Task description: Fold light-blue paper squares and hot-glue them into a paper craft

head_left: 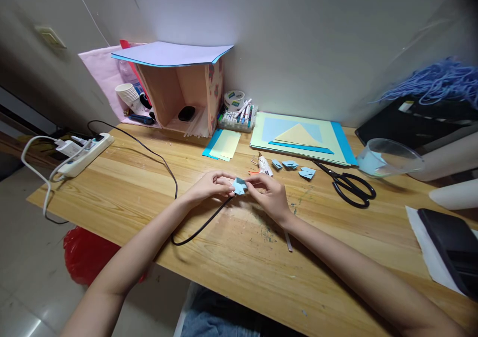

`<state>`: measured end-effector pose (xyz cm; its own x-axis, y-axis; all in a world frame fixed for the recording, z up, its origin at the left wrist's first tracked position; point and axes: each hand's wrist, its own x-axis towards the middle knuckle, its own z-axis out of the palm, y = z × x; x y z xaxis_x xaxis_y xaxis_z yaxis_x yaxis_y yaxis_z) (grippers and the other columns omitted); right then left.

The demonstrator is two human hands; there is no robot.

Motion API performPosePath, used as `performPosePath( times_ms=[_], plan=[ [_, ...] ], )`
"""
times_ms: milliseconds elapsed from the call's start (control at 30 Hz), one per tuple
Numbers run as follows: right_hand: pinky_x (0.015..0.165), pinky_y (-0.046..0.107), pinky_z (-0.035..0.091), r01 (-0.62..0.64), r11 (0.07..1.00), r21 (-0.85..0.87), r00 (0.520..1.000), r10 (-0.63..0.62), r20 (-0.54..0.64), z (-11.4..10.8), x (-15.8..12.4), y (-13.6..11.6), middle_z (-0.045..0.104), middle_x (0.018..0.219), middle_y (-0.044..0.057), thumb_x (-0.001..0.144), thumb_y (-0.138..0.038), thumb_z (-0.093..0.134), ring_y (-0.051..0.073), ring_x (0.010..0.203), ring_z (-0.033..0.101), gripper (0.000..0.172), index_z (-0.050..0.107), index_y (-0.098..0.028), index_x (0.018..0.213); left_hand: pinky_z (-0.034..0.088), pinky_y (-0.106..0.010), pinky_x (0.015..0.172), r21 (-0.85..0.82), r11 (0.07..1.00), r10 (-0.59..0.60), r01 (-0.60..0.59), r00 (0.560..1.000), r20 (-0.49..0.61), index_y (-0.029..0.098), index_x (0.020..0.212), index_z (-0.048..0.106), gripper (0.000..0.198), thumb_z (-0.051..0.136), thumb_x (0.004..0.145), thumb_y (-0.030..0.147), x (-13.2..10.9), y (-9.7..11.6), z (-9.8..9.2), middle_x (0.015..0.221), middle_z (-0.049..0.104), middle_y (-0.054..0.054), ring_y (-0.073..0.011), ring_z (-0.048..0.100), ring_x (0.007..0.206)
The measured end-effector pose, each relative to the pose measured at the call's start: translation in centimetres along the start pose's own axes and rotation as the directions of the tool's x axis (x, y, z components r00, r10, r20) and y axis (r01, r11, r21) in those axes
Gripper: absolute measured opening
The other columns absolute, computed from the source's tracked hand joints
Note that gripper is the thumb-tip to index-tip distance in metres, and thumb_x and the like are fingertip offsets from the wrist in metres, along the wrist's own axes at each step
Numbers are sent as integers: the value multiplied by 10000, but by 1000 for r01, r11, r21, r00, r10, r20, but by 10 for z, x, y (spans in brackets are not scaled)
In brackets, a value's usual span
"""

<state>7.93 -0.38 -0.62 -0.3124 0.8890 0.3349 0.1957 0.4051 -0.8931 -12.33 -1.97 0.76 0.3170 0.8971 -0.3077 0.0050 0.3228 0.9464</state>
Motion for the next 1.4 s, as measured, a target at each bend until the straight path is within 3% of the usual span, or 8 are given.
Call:
performPosePath(
  times_ms=[233, 533, 667, 1100, 1233, 1333, 1400],
  plan=[
    [908, 412, 477, 168, 982, -82, 983, -161, 89, -4, 0, -1, 676, 1040, 39, 798, -230, 546, 219, 1013, 609, 153, 672, -260, 880, 503, -261, 670, -3, 1000, 13, -13, 1000, 9, 132, 1049, 594, 455, 736, 652, 302, 1, -1, -2, 787, 681, -66, -147, 644, 711],
    [896, 409, 474, 246, 948, -202, 959, -209, 190, -2, -3, 8, 664, 1075, 59, 812, -220, 514, 211, 991, 613, 142, 639, -245, 875, 500, -260, 712, -21, 999, 34, -35, 998, -46, 126, 1066, 586, 498, 751, 640, 324, 3, -5, -3, 884, 693, -97, -137, 647, 741],
    [880, 408, 478, 299, 924, -241, 946, -252, 206, -1, -4, 12, 662, 1072, 73, 816, -206, 506, 214, 990, 612, 149, 633, -239, 887, 506, -252, 655, -29, 1000, 3, -5, 997, -82, 125, 1074, 579, 518, 757, 632, 329, 2, -4, -2, 862, 693, -96, -130, 642, 684],
    [864, 415, 475, 299, 920, -255, 936, -230, 268, -2, -4, 11, 664, 1047, 80, 827, -221, 500, 222, 970, 608, 145, 640, -240, 860, 502, -237, 567, -4, 999, -39, 39, 992, -117, 114, 1033, 587, 523, 772, 599, 341, 2, 0, 1, 777, 693, -79, -134, 633, 617],
    [880, 409, 480, 174, 982, -80, 969, -156, 193, 0, -5, 3, 647, 1041, 75, 802, -267, 555, 220, 955, 609, 144, 635, -241, 919, 502, -247, 562, 14, 1000, -18, 19, 994, -110, 111, 1032, 585, 521, 770, 601, 339, 2, -2, 1, 772, 689, -72, -140, 634, 613],
    [751, 354, 543, -91, 985, 149, 992, 76, 101, 0, -2, -2, 626, 1036, 70, 785, -340, 588, 197, 876, 628, 280, 573, -236, 1045, 516, -271, 596, 31, 999, 19, -16, 996, -90, 104, 1043, 585, 521, 763, 612, 335, 2, -3, 0, 796, 687, -83, -160, 647, 658],
    [662, 311, 555, -277, 920, 276, 958, 241, 156, -1, 3, -3, 642, 939, 50, 779, -395, 592, 176, 792, 641, 294, 575, -223, 1017, 522, -280, 617, 32, 999, 35, -33, 997, -74, 101, 1055, 583, 522, 758, 619, 330, 1, -3, 0, 802, 685, -83, -165, 648, 680]
  ],
)
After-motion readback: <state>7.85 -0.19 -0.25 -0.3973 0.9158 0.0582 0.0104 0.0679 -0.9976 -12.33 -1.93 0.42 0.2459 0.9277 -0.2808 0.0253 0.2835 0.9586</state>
